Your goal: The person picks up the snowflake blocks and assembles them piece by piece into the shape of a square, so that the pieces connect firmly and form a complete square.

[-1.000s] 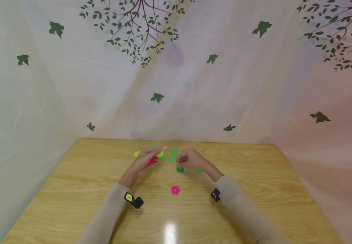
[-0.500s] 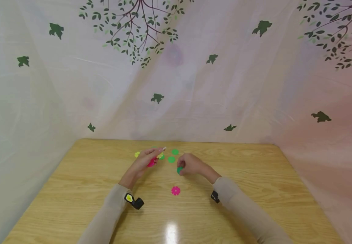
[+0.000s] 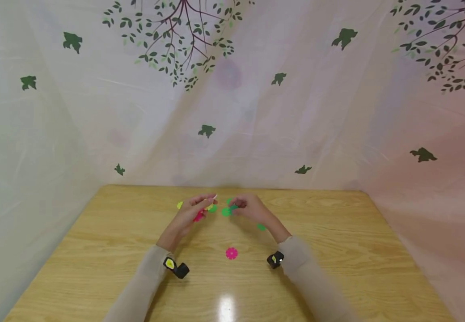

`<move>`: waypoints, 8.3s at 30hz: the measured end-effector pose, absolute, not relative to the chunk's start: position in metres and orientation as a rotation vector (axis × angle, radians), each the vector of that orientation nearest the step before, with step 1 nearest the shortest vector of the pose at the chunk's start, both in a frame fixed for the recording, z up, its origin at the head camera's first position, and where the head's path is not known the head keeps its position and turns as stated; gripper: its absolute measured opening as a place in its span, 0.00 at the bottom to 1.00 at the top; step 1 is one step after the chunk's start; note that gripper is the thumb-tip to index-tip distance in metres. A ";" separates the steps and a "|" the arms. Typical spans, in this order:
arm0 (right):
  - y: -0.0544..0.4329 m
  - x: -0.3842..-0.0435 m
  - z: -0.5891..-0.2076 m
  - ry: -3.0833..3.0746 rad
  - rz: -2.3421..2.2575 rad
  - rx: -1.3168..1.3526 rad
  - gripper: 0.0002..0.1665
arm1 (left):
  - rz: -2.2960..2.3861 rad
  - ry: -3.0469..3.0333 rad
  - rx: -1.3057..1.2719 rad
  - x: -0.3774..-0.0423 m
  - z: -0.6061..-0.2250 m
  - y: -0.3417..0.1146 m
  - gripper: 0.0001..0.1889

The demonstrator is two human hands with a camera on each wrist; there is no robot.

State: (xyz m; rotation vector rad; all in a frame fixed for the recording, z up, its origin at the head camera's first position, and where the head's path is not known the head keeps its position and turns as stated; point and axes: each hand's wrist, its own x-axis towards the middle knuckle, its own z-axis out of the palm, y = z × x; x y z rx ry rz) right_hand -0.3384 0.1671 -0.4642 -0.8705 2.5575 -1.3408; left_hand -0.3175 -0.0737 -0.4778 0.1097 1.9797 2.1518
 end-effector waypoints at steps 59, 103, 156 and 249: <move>0.125 -0.328 -0.456 2.454 -2.145 -0.617 0.07 | 2.180 1.981 0.243 -0.316 -0.481 -0.069 0.19; 0.152 -0.326 -0.442 2.381 -1.312 -0.968 0.11 | 2.263 1.877 0.066 -0.318 -0.486 -0.072 0.12; 0.127 -0.343 -0.464 2.580 -1.737 -0.710 0.04 | 2.359 1.877 -0.038 -0.321 -0.497 -0.074 0.04; 0.221 -0.344 -0.449 2.532 -1.030 -0.916 0.06 | 2.320 1.810 0.003 -0.320 -0.490 -0.075 0.08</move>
